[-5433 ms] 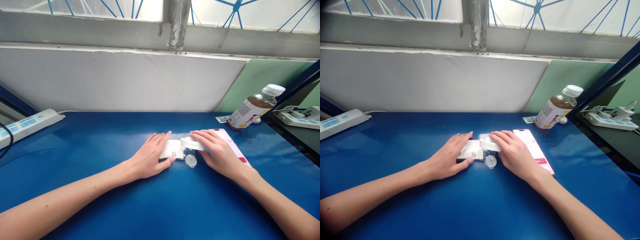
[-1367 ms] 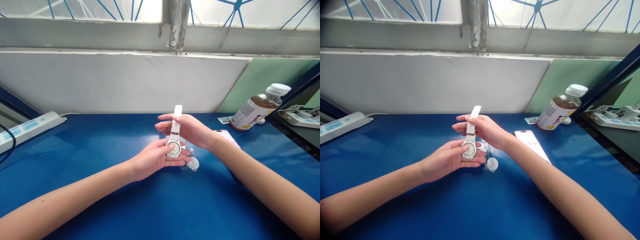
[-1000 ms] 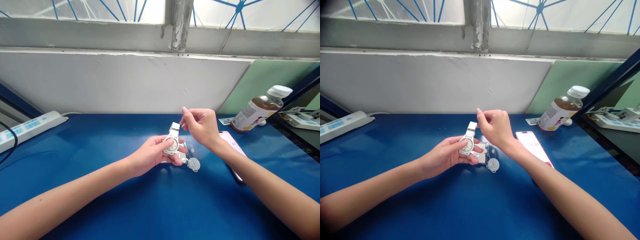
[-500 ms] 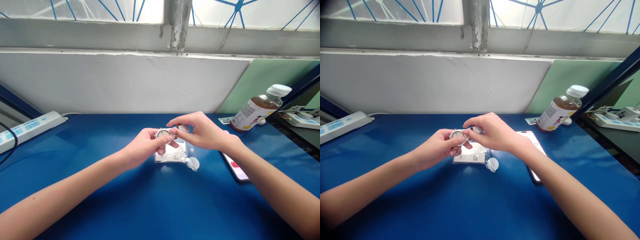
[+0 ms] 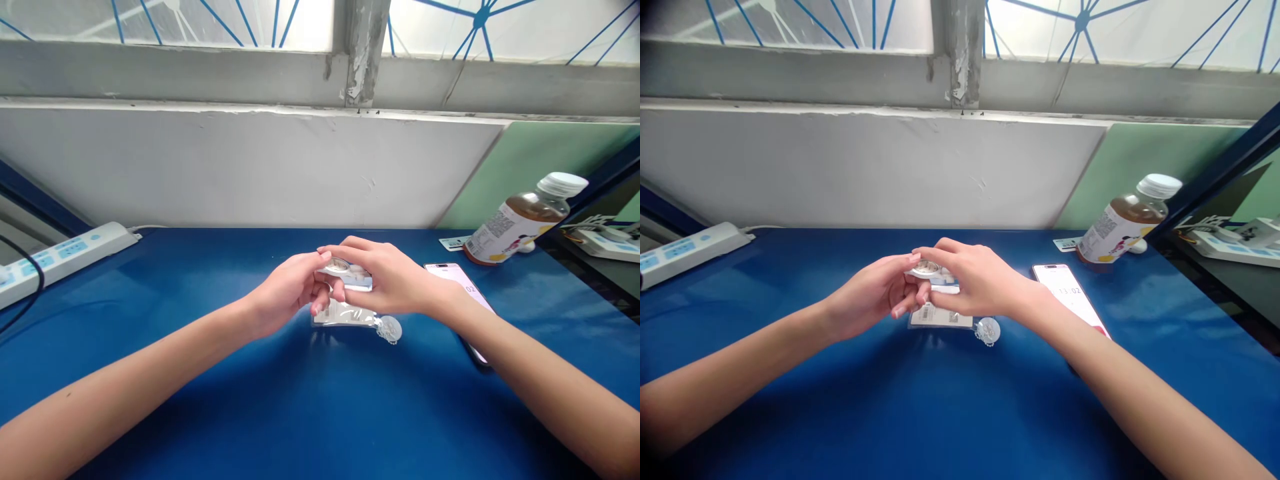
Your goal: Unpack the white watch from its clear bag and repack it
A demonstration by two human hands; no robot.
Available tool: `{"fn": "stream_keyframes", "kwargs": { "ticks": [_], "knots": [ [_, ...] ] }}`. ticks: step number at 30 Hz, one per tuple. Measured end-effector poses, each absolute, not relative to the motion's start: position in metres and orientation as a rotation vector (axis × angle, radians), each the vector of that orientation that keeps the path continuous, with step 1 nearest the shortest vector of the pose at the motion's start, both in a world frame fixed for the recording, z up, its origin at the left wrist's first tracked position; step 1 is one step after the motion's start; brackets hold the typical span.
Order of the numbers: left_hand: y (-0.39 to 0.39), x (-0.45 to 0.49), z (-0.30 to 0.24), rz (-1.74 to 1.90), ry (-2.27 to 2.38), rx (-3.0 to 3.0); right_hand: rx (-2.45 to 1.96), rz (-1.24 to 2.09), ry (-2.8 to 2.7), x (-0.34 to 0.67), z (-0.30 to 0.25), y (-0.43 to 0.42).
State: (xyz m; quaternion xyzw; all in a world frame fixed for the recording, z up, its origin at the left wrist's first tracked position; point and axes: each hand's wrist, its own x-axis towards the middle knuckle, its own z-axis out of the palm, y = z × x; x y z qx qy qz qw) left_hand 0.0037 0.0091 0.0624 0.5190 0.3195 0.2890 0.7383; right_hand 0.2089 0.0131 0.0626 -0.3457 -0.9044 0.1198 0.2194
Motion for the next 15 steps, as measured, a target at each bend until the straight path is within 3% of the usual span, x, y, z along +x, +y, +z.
{"fn": "stream_keyframes", "kwargs": {
  "ticks": [4,7,15],
  "knots": [
    [0.009,0.005,0.068,0.689,0.701,1.064,-0.961,0.164,-2.494,0.216,0.057,0.021],
    [0.006,0.007,0.065,0.778,0.816,1.014,-0.99,0.222,-2.279,0.219,0.061,0.024],
    [-0.001,0.015,0.048,0.829,0.745,1.098,-0.912,1.269,-1.402,0.197,0.084,0.008]
  ]
}}
